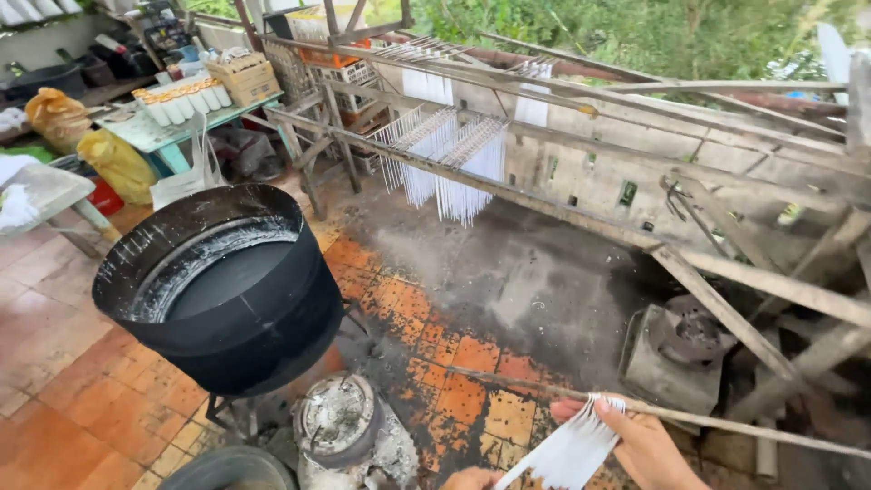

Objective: Trimming the excess wax and wick from the bottom of newly made candles and hanging the rods on a storage rack.

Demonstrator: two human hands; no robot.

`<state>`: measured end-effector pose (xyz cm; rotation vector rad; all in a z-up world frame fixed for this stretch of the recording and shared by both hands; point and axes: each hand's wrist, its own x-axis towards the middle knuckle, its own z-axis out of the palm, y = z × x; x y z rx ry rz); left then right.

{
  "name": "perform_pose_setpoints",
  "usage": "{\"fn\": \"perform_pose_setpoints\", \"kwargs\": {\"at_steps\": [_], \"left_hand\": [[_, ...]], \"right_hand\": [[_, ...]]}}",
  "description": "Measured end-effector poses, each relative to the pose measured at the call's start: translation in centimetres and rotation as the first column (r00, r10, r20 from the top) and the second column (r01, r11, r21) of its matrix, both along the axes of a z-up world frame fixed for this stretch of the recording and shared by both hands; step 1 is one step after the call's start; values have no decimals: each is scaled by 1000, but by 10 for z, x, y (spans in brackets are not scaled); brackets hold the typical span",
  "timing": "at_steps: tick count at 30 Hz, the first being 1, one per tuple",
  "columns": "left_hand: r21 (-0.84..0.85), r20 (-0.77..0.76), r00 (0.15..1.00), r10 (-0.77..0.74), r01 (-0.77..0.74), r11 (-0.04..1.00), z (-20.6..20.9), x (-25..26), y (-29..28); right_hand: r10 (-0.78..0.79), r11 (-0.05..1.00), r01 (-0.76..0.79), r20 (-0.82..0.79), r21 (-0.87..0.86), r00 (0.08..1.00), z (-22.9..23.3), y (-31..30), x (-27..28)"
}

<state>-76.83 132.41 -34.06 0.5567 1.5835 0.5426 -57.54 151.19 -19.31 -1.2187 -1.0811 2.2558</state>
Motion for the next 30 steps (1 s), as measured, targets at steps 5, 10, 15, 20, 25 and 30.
{"fn": "perform_pose_setpoints", "kwargs": {"at_steps": [5,10,15,20,25,30], "left_hand": [[190,-276,961,-9,64,980,127,-11,43],[810,-577,531,621,276,517,151,-56,86],[400,-915,341,215,705,585,147,-146,178],[291,-872,484,-72,630,720,178,-221,246],[261,-898,435,-62,643,720,210,-302,307],[394,-918,337,211,706,589,219,-358,369]], "right_hand": [[185,982,-185,-7,28,983,3,96,-31],[366,924,-359,-37,136,930,-27,167,-75],[509,841,-502,17,204,860,-22,219,-138],[543,812,-484,-117,325,832,-26,276,-208],[535,821,-422,-263,384,803,-43,332,-278],[505,826,-417,-168,380,847,-24,394,-322]]}}
